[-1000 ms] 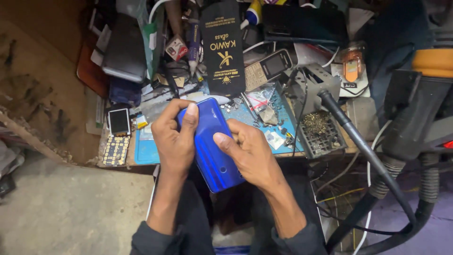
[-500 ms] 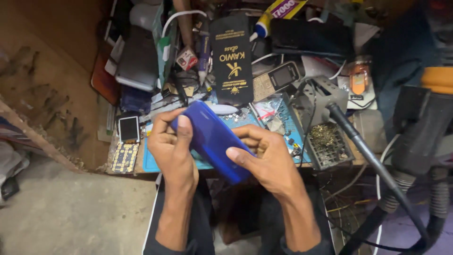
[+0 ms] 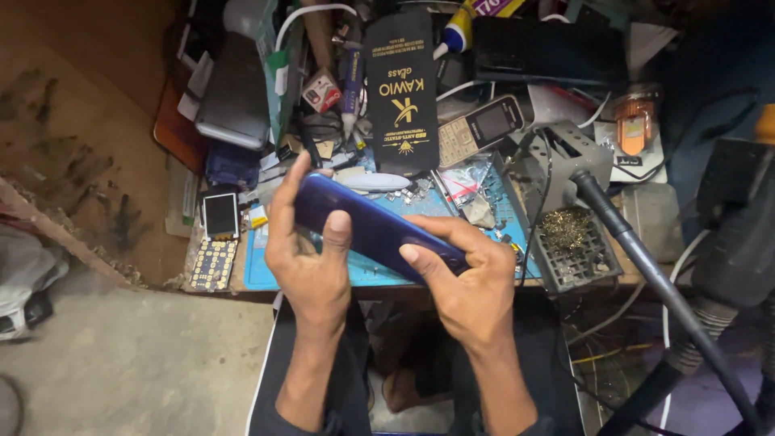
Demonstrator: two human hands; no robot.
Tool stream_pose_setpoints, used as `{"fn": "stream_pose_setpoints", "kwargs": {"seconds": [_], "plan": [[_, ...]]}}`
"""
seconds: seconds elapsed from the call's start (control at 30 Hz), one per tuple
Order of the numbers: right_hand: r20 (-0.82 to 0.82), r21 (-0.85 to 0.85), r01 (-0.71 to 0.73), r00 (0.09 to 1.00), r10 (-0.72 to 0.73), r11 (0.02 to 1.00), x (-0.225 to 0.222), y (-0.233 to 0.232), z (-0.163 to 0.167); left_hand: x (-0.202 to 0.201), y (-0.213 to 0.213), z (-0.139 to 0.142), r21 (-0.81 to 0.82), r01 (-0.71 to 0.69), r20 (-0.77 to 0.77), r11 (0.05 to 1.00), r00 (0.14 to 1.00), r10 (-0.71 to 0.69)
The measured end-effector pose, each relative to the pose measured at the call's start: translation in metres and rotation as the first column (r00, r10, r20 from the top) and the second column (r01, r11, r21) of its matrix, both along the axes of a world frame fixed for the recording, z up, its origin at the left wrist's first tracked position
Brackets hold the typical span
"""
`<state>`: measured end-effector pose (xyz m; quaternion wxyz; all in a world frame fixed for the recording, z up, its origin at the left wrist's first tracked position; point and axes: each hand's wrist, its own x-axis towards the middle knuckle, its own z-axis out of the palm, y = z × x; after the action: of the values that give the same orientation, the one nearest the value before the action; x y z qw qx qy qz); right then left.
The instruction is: The person applies adhesive to the frame of a disassembled smartphone, then attaches a blue back cover and presses along the edges to secure it. The person handles the phone and adhesive tube throughout the clip.
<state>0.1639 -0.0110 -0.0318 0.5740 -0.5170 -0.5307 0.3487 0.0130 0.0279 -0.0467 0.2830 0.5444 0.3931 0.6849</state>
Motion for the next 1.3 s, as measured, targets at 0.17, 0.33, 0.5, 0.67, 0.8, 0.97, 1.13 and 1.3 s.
{"fn": "stream_pose_setpoints", "kwargs": {"seconds": [0.17,0.33,0.5,0.67,0.8,0.97,1.13,1.3], "plan": [[0.065,0.105,0.039,0.997,-0.046,0.994,-0.001,-0.003,-0.004,0.001,-0.003,-0.003,-0.01,-0.093,-0.099,0.996,0.991,0.092],[-0.246,0.04,0.046,0.969,-0.035,0.998,-0.009,0.005,-0.012,0.0,-0.002,-0.018,-0.079,-0.069,0.001,0.994,0.998,0.069],[-0.279,0.011,0.037,0.96,-0.033,0.999,-0.016,0.005,-0.018,-0.003,0.002,-0.018,-0.036,-0.078,-0.045,0.996,0.996,0.077],[-0.206,0.013,0.101,0.974,-0.097,0.995,-0.018,0.007,-0.022,-0.005,-0.002,0.001,-0.022,-0.078,-0.075,0.997,0.994,0.076],[-0.084,0.017,0.137,0.987,-0.135,0.99,-0.02,0.007,-0.024,-0.02,0.001,0.007,0.06,-0.038,-0.332,0.997,0.942,0.056],[-0.074,0.028,0.084,0.994,-0.082,0.996,-0.02,0.009,-0.021,-0.022,0.005,-0.008,-0.132,0.002,-0.092,0.991,0.996,-0.015],[-0.142,0.065,-0.091,0.985,0.1,0.994,-0.012,0.006,-0.011,-0.025,0.005,-0.015,-0.047,-0.03,-0.18,0.998,0.983,0.021],[-0.15,0.014,-0.093,0.984,0.094,0.996,-0.011,0.006,-0.011,-0.025,0.006,-0.015,-0.053,-0.04,-0.175,0.998,0.984,0.03]]}}
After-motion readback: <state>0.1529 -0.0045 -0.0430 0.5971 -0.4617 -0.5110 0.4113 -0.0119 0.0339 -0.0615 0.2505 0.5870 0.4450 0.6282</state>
